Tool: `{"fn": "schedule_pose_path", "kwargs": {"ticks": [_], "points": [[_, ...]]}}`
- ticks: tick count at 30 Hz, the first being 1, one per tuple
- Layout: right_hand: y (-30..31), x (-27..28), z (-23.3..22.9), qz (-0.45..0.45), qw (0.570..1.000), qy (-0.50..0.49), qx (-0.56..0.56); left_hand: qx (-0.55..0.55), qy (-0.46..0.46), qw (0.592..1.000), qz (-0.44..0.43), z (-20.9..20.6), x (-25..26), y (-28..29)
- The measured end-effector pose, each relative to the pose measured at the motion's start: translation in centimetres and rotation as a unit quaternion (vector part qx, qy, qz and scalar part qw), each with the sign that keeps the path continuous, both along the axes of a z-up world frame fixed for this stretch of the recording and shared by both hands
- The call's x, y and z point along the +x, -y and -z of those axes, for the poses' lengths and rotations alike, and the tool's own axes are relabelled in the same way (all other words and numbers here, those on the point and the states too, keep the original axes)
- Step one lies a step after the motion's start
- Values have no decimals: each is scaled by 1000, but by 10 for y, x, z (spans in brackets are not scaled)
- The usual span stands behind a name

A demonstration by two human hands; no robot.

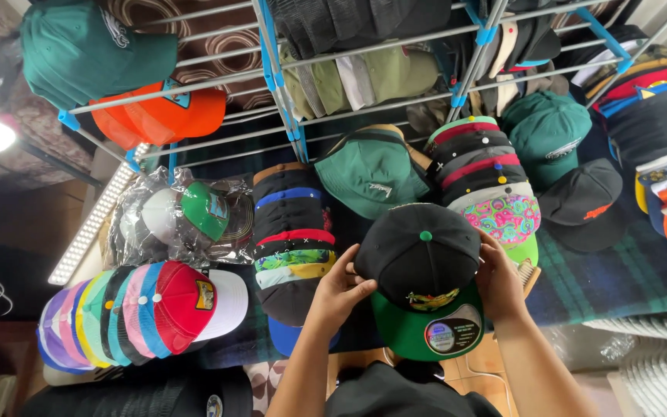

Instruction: Cleaning and shaping various baseball caps using a brush and a handheld steamer in a storage area.

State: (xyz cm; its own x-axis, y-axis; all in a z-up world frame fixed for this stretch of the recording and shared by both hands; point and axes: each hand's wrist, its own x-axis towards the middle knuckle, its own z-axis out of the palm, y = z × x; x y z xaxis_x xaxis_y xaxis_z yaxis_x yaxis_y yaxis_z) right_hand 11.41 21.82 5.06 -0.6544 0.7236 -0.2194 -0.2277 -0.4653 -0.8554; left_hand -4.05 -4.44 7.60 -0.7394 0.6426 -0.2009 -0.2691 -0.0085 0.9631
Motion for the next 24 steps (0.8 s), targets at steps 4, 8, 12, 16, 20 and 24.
{"fn": "schedule_pose_path", "kwargs": {"ticks": [4,8,12,16,20,24], "points": [[-7,30,23,28,999,29,12,-3,6,999,43,14,3,7],[17,52,2,43,996,70,42,53,42,994,84,23,23,9],[42,97,-34,-59,839,215,497,164,132,963,170,36,42,22],[55,120,-54,44,976,206,52,76,152,960,223,47,65,29],[43,144,-25,32,987,157,-7,32,106,953,282,47,70,30],[47,101,-18,90,976,188,-67,81,175,956,222,83,63,24]]}}
